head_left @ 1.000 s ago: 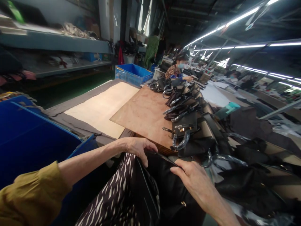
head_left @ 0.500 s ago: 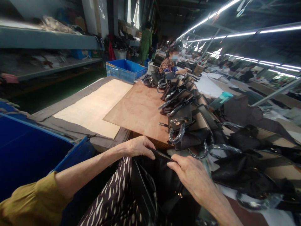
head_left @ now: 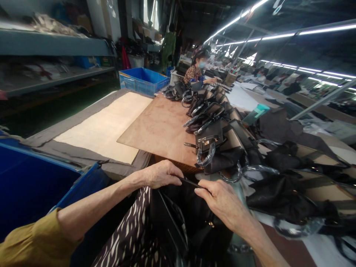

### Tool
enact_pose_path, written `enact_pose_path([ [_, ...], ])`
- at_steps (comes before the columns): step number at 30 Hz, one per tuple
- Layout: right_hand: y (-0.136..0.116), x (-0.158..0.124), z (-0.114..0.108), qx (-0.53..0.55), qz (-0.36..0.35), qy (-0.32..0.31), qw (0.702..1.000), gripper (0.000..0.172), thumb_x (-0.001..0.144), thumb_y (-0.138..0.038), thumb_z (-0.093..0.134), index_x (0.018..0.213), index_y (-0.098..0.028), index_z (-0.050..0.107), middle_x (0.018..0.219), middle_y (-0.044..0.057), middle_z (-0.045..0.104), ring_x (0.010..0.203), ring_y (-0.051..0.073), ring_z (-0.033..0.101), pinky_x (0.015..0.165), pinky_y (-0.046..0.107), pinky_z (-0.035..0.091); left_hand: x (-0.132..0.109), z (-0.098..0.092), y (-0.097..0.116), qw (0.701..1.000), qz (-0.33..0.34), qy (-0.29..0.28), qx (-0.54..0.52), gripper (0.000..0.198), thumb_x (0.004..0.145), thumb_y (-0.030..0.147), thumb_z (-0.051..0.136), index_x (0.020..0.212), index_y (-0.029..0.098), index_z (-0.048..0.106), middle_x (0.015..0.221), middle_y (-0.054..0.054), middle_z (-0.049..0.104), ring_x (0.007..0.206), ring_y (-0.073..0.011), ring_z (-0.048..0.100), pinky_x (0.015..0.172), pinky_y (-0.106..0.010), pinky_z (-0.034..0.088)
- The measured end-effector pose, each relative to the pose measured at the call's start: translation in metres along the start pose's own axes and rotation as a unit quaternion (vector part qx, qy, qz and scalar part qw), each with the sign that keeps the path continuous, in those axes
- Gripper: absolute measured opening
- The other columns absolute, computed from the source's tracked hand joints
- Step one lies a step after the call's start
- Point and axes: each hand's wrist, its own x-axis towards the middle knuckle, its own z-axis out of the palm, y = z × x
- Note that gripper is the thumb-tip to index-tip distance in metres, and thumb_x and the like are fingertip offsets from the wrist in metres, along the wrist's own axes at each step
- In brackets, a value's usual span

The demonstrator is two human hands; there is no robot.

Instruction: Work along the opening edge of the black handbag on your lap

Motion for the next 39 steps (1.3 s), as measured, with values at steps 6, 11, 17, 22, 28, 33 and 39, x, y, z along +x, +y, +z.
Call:
enact_pose_path([
  [6,-0.004,0.002,0.002,-0.067,-0.029,-0.004,0.997,0.025,0.088,-0.036,0.041,0.076,-0.025,0.060,0.060,-0.001,0.063,0.057,0.014,0.058,0.052,0.025,0.026,0.003,0.006,-0.003,0.999,-0.030,0.002,-0.021,0.019,0.072,0.025,0.054,0.082,0.016,0.067,0.063,0.005,0.053,0.058,-0.0088,0.042,0.056,-0.017,0.031],
  [11,-0.016,0.002,0.003,-0.142,-0.043,0.010,0.989,0.018,0.087,-0.032,0.046,0.076,-0.023,0.057,0.059,0.000,0.065,0.057,0.017,0.060,0.049,0.026,0.023,0.005,0.007,-0.002,0.998,-0.053,0.015,-0.032,0.019,0.069,0.027,0.055,0.077,0.014,0.067,0.056,0.005,0.046,0.053,-0.0082,0.037,0.049,-0.018,0.028],
  [17,-0.028,0.014,0.008,-0.111,-0.064,0.028,0.991,0.016,0.086,-0.026,0.047,0.074,-0.021,0.055,0.065,0.001,0.066,0.060,0.016,0.061,0.051,0.027,0.023,0.003,0.009,0.003,0.999,-0.044,0.026,-0.007,0.018,0.071,0.026,0.055,0.076,0.014,0.067,0.053,0.005,0.043,0.053,-0.0075,0.035,0.047,-0.017,0.026],
  [22,-0.026,0.021,0.015,-0.053,-0.069,0.010,0.996,0.023,0.089,-0.027,0.042,0.071,-0.022,0.055,0.064,-0.001,0.066,0.059,0.013,0.060,0.052,0.025,0.025,-0.001,0.006,0.005,0.999,-0.033,0.035,0.010,0.016,0.073,0.026,0.055,0.070,0.014,0.065,0.052,0.006,0.042,0.051,-0.0068,0.036,0.047,-0.017,0.026],
  [28,-0.029,0.012,0.020,-0.058,-0.027,0.015,0.998,0.021,0.089,-0.025,0.038,0.077,-0.023,0.055,0.063,-0.001,0.065,0.058,0.015,0.060,0.052,0.026,0.025,-0.012,-0.002,0.011,0.997,-0.062,0.026,0.025,0.047,0.056,0.031,0.073,0.099,0.019,0.060,0.081,0.002,0.062,0.074,-0.0141,0.053,0.061,-0.017,0.037],
  [33,-0.029,0.010,0.021,-0.076,-0.017,0.026,0.997,0.022,0.089,-0.026,0.039,0.074,-0.023,0.054,0.059,0.000,0.064,0.055,0.016,0.060,0.050,0.027,0.022,-0.024,-0.007,0.013,0.981,-0.128,0.087,0.119,0.038,0.049,0.030,0.076,0.084,0.019,0.064,0.072,0.003,0.060,0.067,-0.0132,0.051,0.054,-0.018,0.033],
  [39,-0.028,0.009,0.022,-0.072,-0.014,0.022,0.997,0.022,0.089,-0.027,0.037,0.073,-0.023,0.052,0.057,-0.001,0.062,0.055,0.017,0.059,0.051,0.028,0.023,-0.031,-0.003,0.006,0.981,-0.138,0.114,0.070,0.016,0.059,0.025,0.066,0.074,0.018,0.069,0.052,0.006,0.051,0.051,-0.0089,0.042,0.046,-0.019,0.027],
])
